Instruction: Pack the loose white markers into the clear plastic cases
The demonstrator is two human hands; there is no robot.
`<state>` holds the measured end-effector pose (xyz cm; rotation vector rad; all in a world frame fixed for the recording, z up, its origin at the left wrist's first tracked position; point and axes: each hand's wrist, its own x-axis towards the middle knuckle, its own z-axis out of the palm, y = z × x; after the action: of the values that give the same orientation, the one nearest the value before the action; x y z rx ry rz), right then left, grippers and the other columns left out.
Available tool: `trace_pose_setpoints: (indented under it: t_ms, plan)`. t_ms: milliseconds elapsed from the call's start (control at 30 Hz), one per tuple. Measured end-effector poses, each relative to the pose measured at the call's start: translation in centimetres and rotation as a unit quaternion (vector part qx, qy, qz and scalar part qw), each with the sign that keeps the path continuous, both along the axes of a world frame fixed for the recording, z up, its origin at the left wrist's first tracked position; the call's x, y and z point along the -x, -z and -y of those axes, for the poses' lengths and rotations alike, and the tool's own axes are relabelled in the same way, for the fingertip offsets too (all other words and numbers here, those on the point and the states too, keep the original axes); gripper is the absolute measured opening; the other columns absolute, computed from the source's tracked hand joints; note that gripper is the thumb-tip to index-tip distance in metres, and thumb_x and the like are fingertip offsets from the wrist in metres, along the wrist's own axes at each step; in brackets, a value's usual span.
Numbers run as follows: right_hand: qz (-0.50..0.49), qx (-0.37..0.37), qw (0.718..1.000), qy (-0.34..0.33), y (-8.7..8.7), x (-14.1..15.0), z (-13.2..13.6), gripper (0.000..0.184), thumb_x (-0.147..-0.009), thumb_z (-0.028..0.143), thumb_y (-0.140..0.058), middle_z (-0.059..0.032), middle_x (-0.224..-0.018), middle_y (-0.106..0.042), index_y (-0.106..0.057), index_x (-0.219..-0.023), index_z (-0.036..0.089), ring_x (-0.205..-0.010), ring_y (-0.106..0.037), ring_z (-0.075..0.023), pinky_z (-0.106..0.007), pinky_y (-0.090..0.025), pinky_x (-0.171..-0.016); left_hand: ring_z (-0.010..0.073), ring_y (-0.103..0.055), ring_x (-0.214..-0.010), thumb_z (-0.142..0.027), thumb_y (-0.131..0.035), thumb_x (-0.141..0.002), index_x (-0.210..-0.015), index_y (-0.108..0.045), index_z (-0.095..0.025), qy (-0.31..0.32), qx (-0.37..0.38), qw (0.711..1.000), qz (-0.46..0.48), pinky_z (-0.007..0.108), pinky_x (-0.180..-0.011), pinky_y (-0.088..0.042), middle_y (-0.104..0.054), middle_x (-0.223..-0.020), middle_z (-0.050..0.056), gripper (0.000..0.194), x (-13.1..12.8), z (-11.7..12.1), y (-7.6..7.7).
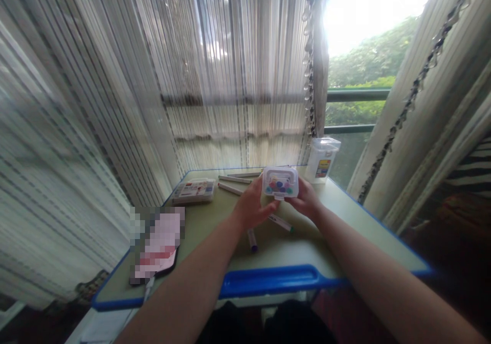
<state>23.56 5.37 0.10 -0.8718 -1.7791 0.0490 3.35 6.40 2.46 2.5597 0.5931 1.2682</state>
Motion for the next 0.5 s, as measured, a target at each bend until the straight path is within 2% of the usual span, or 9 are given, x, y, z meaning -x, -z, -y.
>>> trace_pose_setpoints:
  t_ms: [233,500]
  plan:
    - [-0.003,0.011,1.000,-0.003,-0.1,0.2,0.0,0.047,-0.073,0.031,-0.064,-0.0106,-0.108,-0.066,-0.054,-0.117,0.021,-0.098,-0.061,-0.0288,-0.045,-0.049,-0.085,0.0252,-0.057,-0.108,-0.043,-0.058,-0.082,-0.119,-0.051,-0.017,-0.042,0.003,0.999,0.006,0.042,-0.093,-0.047,-0.060,-0.116,0.013,0.046,-0.3,0.4,-0.3]
    - [-0.016,0.019,0.999,-0.022,-1.0,0.6,1.0,0.040,-0.069,0.028,-0.065,-0.0080,-0.096,-0.066,-0.057,-0.108,0.020,-0.084,-0.061,-0.0257,-0.040,-0.050,-0.075,0.0243,-0.057,-0.106,-0.047,-0.056,-0.082,-0.109,-0.056,-0.016,-0.035,-0.001,0.998,0.059,0.041,-0.092,-0.046,-0.061,-0.112,0.012,0.041,-0.5,0.8,-0.6]
